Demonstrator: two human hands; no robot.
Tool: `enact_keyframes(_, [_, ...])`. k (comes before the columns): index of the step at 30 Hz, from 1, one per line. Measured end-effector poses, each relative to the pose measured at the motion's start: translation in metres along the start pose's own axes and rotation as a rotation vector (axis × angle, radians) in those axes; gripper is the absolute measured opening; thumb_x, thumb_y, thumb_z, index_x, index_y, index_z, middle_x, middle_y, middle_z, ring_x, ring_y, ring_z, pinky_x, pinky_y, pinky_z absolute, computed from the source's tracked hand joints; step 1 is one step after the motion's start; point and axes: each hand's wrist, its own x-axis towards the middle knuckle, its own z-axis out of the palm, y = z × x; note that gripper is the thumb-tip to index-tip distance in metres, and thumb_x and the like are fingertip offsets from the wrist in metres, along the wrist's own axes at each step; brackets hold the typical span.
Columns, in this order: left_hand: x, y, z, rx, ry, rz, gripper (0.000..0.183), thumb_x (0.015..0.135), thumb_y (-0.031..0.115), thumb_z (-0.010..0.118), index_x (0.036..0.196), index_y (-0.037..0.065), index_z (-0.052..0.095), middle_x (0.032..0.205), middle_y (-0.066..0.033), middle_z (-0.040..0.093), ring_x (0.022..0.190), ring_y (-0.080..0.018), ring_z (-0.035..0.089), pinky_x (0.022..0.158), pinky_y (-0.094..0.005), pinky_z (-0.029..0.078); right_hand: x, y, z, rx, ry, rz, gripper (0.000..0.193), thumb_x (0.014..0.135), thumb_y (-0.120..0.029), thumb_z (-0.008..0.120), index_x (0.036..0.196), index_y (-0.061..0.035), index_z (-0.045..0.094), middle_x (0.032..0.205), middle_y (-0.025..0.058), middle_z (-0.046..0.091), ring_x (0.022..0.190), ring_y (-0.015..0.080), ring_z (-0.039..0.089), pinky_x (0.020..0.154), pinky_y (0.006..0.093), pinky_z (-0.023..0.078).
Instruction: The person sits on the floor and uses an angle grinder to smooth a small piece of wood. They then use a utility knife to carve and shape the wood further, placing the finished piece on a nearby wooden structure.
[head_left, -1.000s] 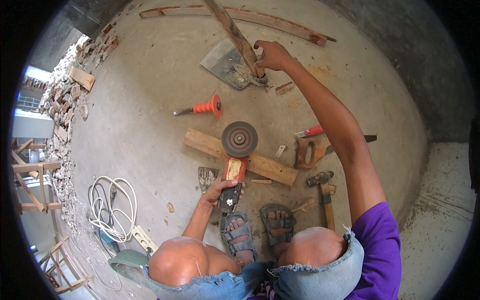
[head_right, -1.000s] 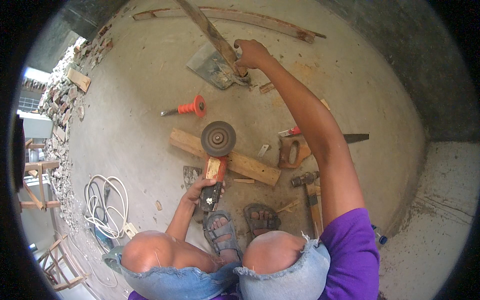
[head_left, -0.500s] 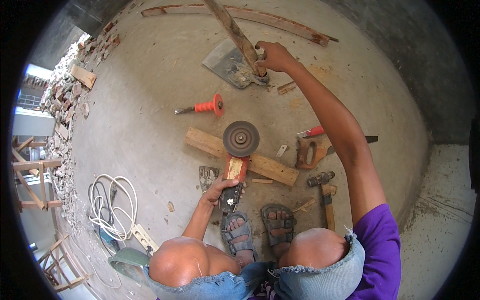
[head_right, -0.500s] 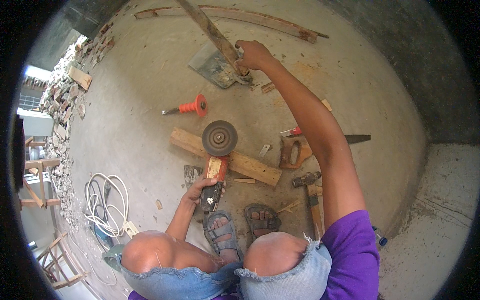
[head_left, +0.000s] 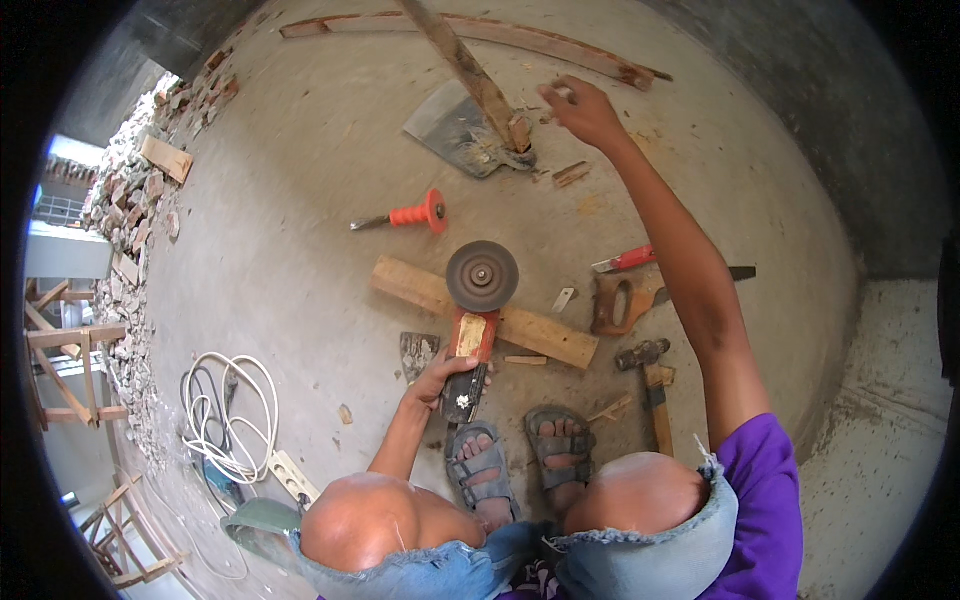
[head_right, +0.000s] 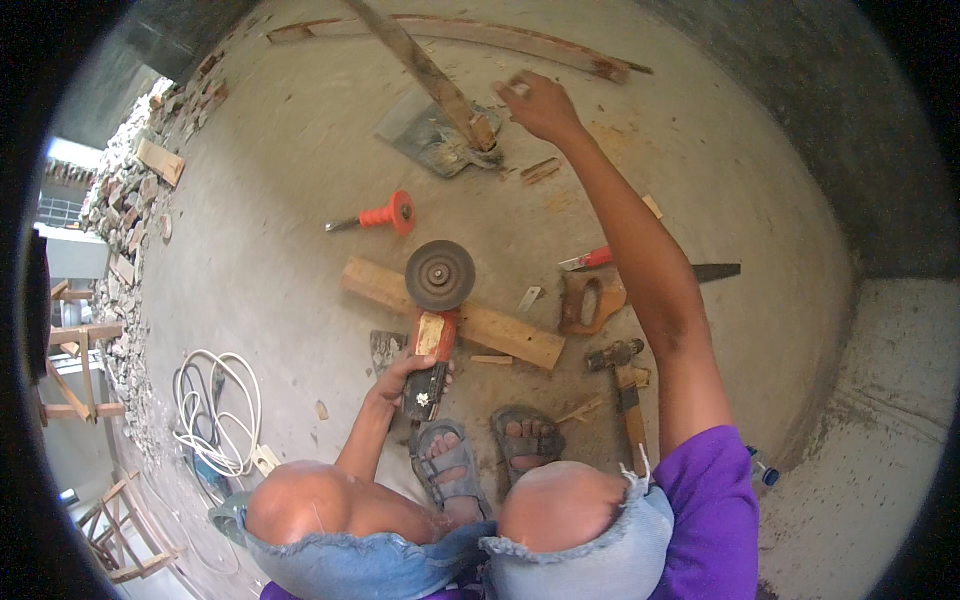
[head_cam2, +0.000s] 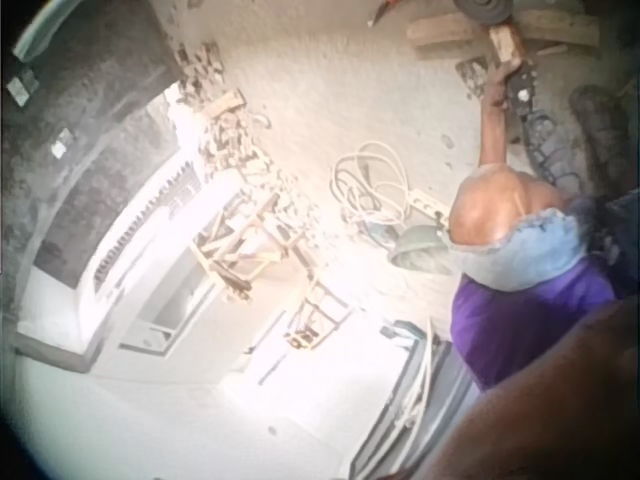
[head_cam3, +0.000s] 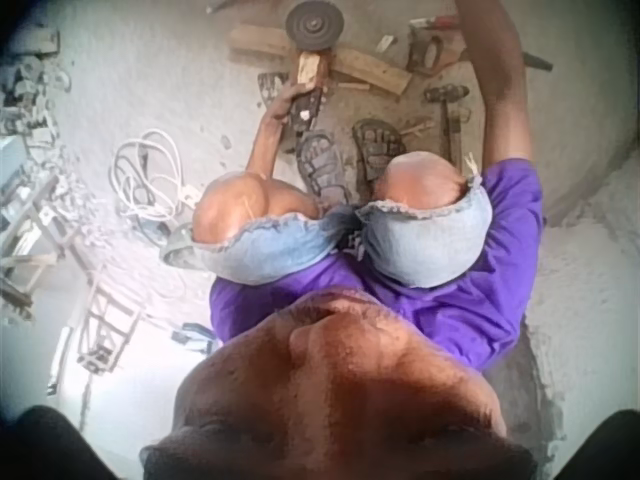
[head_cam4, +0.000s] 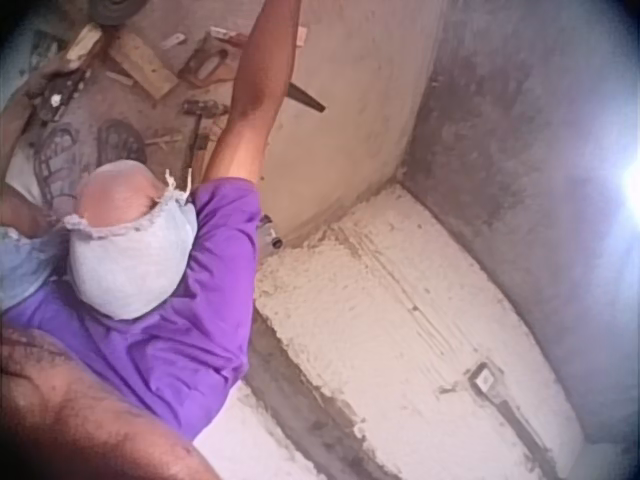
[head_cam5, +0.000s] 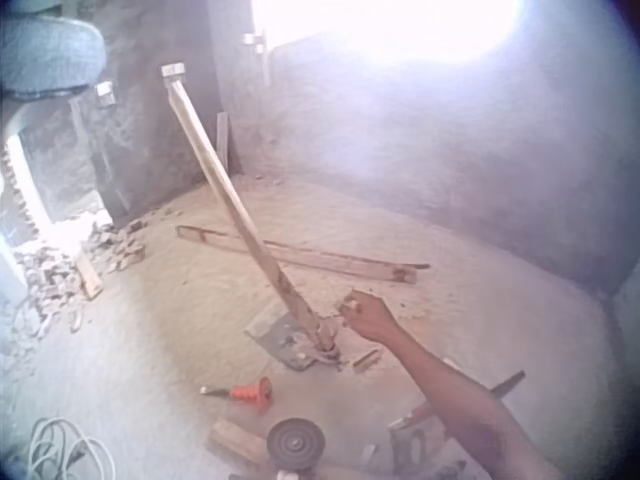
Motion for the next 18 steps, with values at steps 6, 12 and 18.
enact_keyframes(6, [0.002, -0.006, -0.01, -0.03, -0.023, -0.017, 0.054, 0.085, 0.022, 0.072, 0.129, 0.003, 0.048, 0.101, -0.0144, 0.067, 0.081, -0.0229, 0.071, 0.069, -0.0363, 0.063, -0.207, 0.03, 0.001, 0.309, -0.575, 0.188, 0.031, 0.096, -0.036, 0.06, 0.094, -0.0053, 0.063, 0.074, 0.0027, 0.059, 0.064, 0.0126, 0.057, 0.061, 0.0314, 0.05])
enact_keyframes(12, [0.001, -0.001, 0.001, -0.018, -0.023, 0.006, 0.046, 0.084, 0.026, 0.074, 0.116, -0.001, 0.056, 0.095, -0.0115, 0.069, 0.08, -0.0192, 0.071, 0.069, -0.0327, 0.062, -0.425, 0.036, 0.097, 0.699, -1.095, 0.184, 0.026, 0.1, -0.028, 0.058, 0.106, -0.0039, 0.066, 0.092, 0.0047, 0.067, 0.085, 0.0153, 0.063, 0.078, 0.0313, 0.052])
enact_keyframes(18, [0.012, -0.01, -0.005, -0.03, 0.001, -0.032, 0.05, 0.084, 0.03, 0.073, 0.116, -0.004, 0.058, 0.098, -0.0152, 0.069, 0.08, -0.0239, 0.071, 0.072, -0.0376, 0.062, -0.399, 0.034, 0.084, 0.557, -1.473, -0.13, 0.032, 0.1, -0.035, 0.058, 0.105, -0.0056, 0.068, 0.092, 0.003, 0.067, 0.085, 0.0151, 0.062, 0.08, 0.0322, 0.05])
